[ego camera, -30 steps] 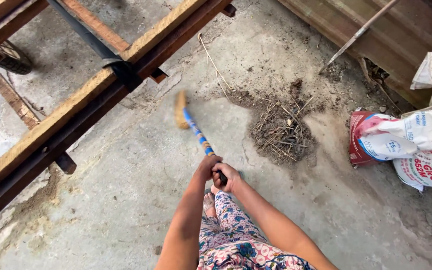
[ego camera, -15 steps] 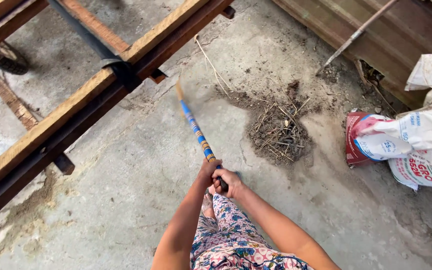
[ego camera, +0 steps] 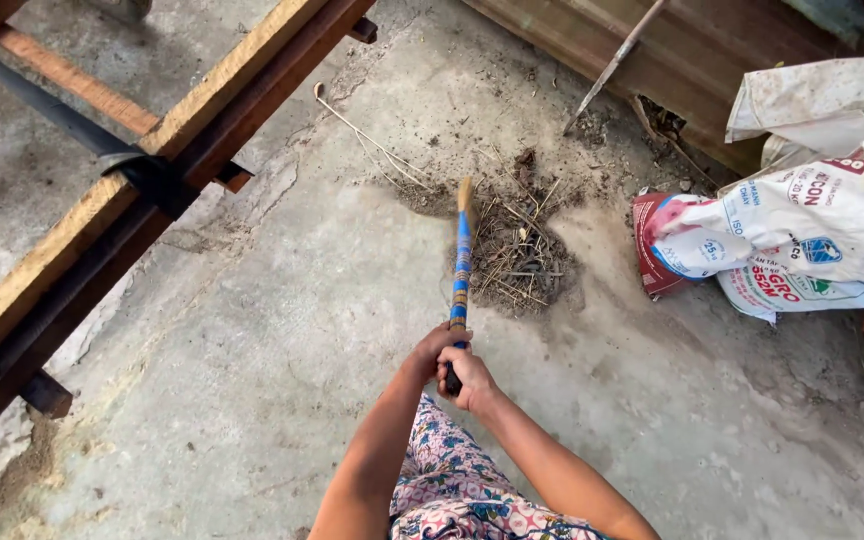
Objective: Sweeping and clearing dirt and debris from a concrete floor using a long-handled brush.
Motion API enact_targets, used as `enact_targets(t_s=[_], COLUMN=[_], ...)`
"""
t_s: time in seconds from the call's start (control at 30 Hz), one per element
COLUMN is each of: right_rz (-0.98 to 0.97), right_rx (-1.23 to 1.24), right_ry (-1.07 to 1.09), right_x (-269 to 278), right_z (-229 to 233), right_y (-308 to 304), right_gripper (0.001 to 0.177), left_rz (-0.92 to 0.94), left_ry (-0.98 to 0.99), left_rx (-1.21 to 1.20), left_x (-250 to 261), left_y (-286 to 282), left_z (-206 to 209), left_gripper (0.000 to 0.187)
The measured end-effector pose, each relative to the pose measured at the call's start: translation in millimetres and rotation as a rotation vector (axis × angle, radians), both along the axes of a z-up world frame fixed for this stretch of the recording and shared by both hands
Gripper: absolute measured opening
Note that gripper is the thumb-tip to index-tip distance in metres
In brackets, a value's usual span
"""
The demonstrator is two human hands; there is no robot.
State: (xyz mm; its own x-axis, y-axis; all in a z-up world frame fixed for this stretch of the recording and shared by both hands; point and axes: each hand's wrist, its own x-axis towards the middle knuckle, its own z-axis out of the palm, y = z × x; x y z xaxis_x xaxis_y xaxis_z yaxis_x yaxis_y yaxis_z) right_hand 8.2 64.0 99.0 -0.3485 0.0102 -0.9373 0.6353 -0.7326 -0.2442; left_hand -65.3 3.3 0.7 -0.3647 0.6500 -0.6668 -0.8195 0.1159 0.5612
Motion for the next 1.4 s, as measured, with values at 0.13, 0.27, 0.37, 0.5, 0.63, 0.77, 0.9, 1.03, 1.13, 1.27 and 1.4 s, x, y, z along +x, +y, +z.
enact_targets(t_s=[0.13, 0.27, 0.37, 0.5, 0.63, 0.77, 0.9, 1.03, 1.13, 1.27, 1.4], right_rz=[0.02, 0.093, 0.067, 0.023, -0.088, -0.041, 0.031, 0.107, 0.217, 0.287, 0.346], right_rx=[0.047, -0.022, -0.166, -0.292, -0.234, -0.089, 0.041, 0.038, 0.009, -0.18, -0.266], right_ry=[0.012, 0.004, 0.004, -0.038, -0.015, -0.015, 0.019, 0.035, 0.088, 0.088, 0.085], right_x=[23.5, 30.6, 14.4, 7.1, 3.3, 2.7, 9.3, -6.6, -37.1, -77.8, -113.4], right_z=[17.9, 8.1, -18.0, -36.3, -12.2, 2.7, 29.1, 41.6, 36.5, 4.4, -17.4], right_y=[-14.2, -10.5, 10.9, 25.1, 22.8, 2.3, -30.4, -38.4, -33.5, -17.6, 6.2], right_gripper=[0.013, 0.015, 0.018, 0.021, 0.021, 0.017, 0.014, 0.012, 0.012, 0.016, 0.015], left_rz=[0.084, 0.257, 0.268, 0.031, -0.041, 0.021, 0.118, 0.209, 0.401, 0.463, 0.472], left_ry=[-0.009, 0.015, 0.063, 0.053, 0.033, -0.025, -0.053, -0.059, -0.108, 0.033, -0.047], left_rx=[0.102, -0.04, -0.279, -0.457, -0.299, 0.037, 0.112, 0.019, 0.049, -0.204, -0.367], left_x=[25.9, 35.8, 14.8, -6.6, -6.3, -2.0, 6.6, -7.2, -30.2, -63.4, -93.4], left_y=[-20.8, -28.3, -12.2, 5.8, 15.1, -3.0, -34.1, -55.4, -61.2, -60.8, -37.6], left_z=[29.4, 16.9, -10.1, -14.5, -22.6, -0.2, 45.7, 79.7, 70.8, 27.0, -12.9], left_gripper=[0.035, 0.042, 0.044, 0.041, 0.037, 0.036, 0.037, 0.041, 0.043, 0.038, 0.037])
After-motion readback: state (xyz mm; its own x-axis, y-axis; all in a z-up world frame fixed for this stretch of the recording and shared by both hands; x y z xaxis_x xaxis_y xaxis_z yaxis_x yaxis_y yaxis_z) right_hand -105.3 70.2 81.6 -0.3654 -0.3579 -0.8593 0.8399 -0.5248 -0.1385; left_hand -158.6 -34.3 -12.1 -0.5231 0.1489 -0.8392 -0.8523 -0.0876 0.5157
